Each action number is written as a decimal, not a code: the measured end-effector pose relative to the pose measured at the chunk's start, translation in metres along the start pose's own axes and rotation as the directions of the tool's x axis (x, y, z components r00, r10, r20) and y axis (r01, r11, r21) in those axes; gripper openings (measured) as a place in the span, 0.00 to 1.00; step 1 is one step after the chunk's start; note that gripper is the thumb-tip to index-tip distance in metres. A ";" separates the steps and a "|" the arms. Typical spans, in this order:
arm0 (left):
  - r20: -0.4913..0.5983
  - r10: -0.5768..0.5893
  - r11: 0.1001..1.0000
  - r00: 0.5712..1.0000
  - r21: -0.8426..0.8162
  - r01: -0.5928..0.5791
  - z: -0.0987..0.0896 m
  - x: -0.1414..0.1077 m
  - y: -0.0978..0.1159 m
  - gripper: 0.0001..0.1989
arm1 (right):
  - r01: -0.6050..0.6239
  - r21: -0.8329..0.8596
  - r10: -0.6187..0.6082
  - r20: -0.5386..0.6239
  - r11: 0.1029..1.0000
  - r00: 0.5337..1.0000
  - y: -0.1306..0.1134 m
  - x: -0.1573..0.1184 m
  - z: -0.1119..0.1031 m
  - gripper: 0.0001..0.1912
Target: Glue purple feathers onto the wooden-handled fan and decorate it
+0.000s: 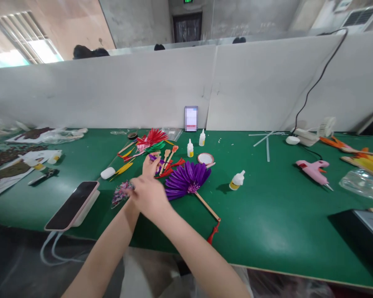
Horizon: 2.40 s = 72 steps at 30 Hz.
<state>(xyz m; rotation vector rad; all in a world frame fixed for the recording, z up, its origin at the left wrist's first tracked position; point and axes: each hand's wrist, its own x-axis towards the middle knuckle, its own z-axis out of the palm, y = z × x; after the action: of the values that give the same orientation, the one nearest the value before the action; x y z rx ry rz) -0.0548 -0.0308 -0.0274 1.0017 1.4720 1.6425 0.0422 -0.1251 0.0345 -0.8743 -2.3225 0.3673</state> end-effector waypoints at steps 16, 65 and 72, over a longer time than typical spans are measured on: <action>0.064 -0.043 0.993 0.997 -0.106 0.050 0.007 -0.007 0.011 0.15 | -0.556 -0.205 0.568 0.000 0.806 0.823 0.113 -0.119 -0.028 0.10; 0.252 0.352 0.878 0.901 0.243 -0.411 0.017 -0.038 0.052 0.09 | -0.490 0.835 0.701 0.192 0.252 0.687 0.084 -0.090 -0.028 0.20; 0.262 0.408 0.794 0.875 0.371 -0.482 0.025 -0.045 0.046 0.10 | -0.482 0.836 0.708 0.175 0.260 0.684 0.082 -0.090 -0.029 0.20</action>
<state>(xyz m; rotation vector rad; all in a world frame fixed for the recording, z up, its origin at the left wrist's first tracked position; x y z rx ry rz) -0.0119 -0.0644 0.0158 1.8123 1.5953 1.5124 0.1547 -0.1229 -0.0210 -1.1405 -1.1404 1.4976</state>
